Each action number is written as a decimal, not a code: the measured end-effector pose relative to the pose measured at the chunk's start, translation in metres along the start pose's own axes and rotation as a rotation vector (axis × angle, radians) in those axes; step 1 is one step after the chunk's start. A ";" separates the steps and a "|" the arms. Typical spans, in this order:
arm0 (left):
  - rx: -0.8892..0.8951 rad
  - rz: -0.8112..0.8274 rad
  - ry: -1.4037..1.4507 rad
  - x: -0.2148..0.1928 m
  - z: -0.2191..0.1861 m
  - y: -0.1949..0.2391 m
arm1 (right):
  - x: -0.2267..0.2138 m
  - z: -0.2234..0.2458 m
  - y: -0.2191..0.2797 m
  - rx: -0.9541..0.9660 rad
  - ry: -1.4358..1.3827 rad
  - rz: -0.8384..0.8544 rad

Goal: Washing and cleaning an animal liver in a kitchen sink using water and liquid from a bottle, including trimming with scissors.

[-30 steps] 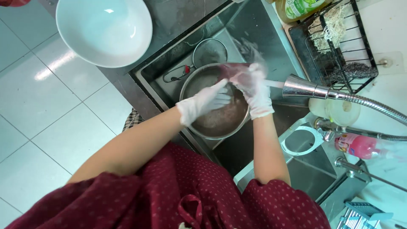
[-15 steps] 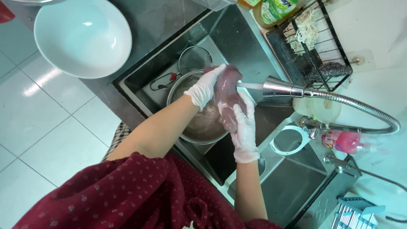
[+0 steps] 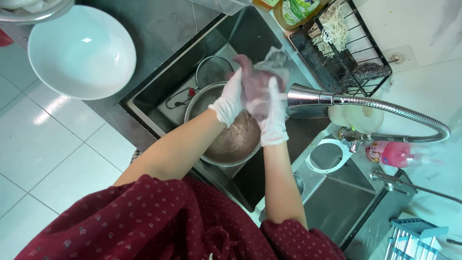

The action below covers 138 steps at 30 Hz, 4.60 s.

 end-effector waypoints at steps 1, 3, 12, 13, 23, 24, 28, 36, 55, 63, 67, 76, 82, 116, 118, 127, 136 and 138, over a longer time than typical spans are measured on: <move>-0.012 -0.033 -0.011 -0.013 0.004 -0.004 | 0.012 0.005 -0.001 -0.013 0.049 0.008; -0.006 -0.059 -0.022 -0.019 0.014 -0.004 | 0.025 0.011 0.004 -0.030 0.150 -0.127; -0.233 0.013 -0.051 0.006 0.017 0.018 | 0.024 0.029 0.057 -0.642 0.941 0.355; -0.260 0.032 -0.065 -0.009 0.015 0.008 | 0.032 0.031 0.075 -0.819 1.077 0.443; -0.404 0.121 -0.249 -0.038 0.020 -0.025 | 0.038 0.010 0.121 -1.004 1.074 0.468; -0.367 0.055 -0.231 -0.027 0.012 -0.013 | 0.024 0.005 0.105 -0.797 0.815 0.305; -0.418 -0.021 -0.202 0.019 0.002 0.032 | 0.044 0.012 0.072 -0.120 0.096 -0.029; -0.440 -0.027 -0.176 -0.012 -0.013 0.043 | 0.019 -0.022 -0.009 0.030 0.165 0.073; -0.254 -0.103 -0.491 -0.047 -0.052 0.097 | 0.002 -0.015 -0.052 0.281 -0.091 0.274; -0.156 -0.116 -0.235 -0.053 -0.025 0.046 | 0.022 -0.031 -0.031 0.304 0.240 0.374; -0.111 -0.003 -0.229 -0.011 -0.022 0.045 | 0.023 -0.010 0.009 0.430 -0.174 -0.100; -0.117 0.098 -0.489 0.023 -0.015 0.010 | -0.012 -0.036 -0.043 0.213 -0.132 -0.016; -0.101 -0.122 -0.471 0.009 -0.040 0.012 | -0.076 -0.082 -0.158 0.119 -0.135 0.023; -0.210 -0.028 -0.253 -0.004 0.002 0.014 | 0.009 0.013 0.079 -0.332 0.404 0.388; -0.133 -0.152 -0.278 0.008 0.002 0.018 | -0.015 0.007 0.072 -0.323 0.405 0.241; 0.029 0.147 -0.361 -0.006 -0.014 -0.017 | -0.101 -0.022 0.059 -0.238 0.383 0.057; -0.275 -0.230 -0.520 0.013 0.021 0.032 | -0.039 -0.007 0.007 -0.281 0.347 0.154; -0.265 -0.141 -0.647 -0.001 0.022 0.033 | -0.023 0.002 0.001 -0.229 0.366 0.090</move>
Point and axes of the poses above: each hand's wrist, its own y-axis away from the middle knuckle, its own x-axis out of the palm, z = x × y, the point moved 4 cm from there along -y, towards the middle knuckle, and after that the axes turned 3 degrees about -x, right-handed, at the moved point
